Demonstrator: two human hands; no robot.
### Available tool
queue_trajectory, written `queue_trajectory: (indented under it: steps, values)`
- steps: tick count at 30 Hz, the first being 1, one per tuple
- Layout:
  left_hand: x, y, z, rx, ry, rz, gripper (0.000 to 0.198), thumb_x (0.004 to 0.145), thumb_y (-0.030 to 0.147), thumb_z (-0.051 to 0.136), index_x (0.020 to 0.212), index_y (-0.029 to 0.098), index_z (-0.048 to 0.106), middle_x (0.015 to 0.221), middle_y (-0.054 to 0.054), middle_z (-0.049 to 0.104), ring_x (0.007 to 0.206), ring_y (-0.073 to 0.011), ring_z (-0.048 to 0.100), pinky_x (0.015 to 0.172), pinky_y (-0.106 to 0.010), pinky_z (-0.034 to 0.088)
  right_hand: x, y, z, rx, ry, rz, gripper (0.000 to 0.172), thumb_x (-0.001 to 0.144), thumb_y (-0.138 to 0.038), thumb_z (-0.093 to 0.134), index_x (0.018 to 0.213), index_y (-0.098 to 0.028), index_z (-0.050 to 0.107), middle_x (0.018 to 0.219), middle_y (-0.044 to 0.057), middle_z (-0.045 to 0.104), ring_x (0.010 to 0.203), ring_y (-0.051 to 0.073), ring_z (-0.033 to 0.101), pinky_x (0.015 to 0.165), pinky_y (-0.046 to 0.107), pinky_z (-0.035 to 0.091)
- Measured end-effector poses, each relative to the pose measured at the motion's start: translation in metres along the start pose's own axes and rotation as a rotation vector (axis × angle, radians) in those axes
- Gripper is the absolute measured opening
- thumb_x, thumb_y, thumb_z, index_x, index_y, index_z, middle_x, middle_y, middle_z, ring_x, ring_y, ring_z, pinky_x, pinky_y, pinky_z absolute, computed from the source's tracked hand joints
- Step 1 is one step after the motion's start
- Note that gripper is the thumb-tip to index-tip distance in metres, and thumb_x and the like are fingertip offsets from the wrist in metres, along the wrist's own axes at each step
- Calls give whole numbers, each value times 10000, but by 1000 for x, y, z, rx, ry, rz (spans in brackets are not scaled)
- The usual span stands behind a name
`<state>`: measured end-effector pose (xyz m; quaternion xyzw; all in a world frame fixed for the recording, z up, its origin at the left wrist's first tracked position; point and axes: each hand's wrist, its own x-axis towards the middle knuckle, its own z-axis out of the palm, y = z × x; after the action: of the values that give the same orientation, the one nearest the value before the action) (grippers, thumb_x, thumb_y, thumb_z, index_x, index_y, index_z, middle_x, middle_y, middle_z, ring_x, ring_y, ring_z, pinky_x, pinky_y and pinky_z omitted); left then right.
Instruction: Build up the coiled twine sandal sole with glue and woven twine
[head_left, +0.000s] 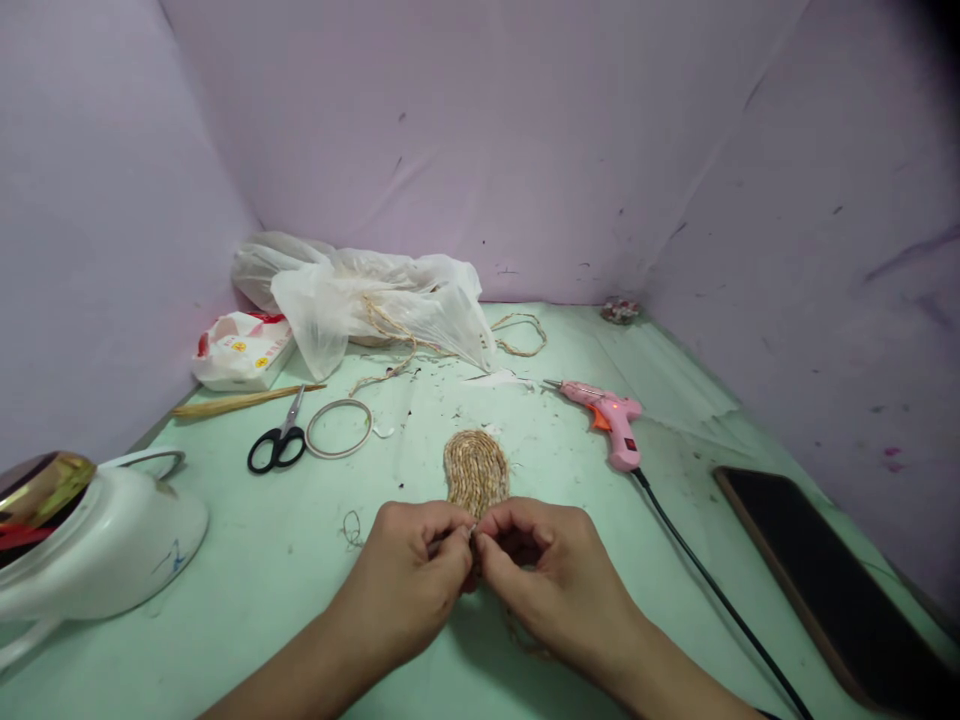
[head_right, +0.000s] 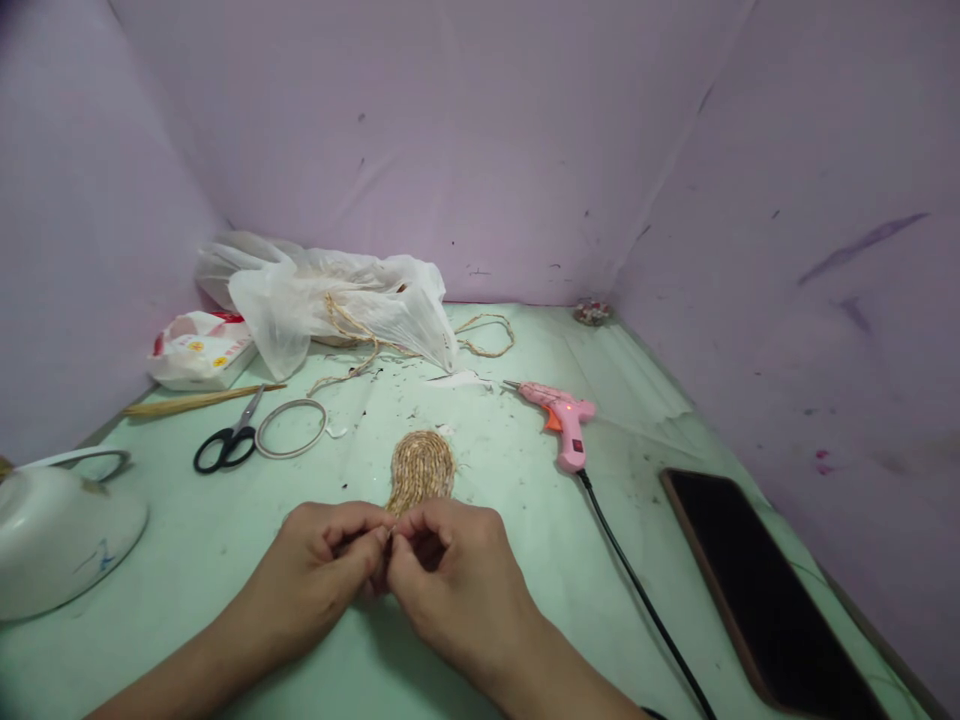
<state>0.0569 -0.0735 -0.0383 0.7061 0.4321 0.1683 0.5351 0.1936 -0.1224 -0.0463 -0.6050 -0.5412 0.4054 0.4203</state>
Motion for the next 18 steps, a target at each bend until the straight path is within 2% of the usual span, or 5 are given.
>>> queue_trajectory:
  steps: [6,12,15,18]
  values:
    - [0,1,3,-70,33,-64,283,791,274,423,570,154,554,513,8,527,494,-105,484,506,-223,397,0,0,-2,-34,-11,-45,143,752,-181,500,684,-158,623,604,25,659,544,133,612,533,238,490]
    - [0,2,3,-74,38,-78,292,785,287,440,549,155,550,499,17,509,489,-102,474,490,-216,385,-1,1,-2,-72,6,-73,168,760,-200,500,637,-171,611,597,21,657,530,128,602,531,236,482]
    - [1,4,1,-80,-10,-67,291,784,282,450,554,146,566,501,24,496,490,-94,455,488,-212,367,0,1,-2,-91,23,-38,158,742,-202,505,626,-168,606,568,20,642,511,126,579,496,228,457]
    - [2,7,-1,-190,-24,-113,208,752,263,496,606,142,579,502,36,505,478,-81,448,481,-201,365,1,1,-1,-67,37,24,116,713,-199,514,626,-166,585,538,8,613,482,111,538,450,206,415]
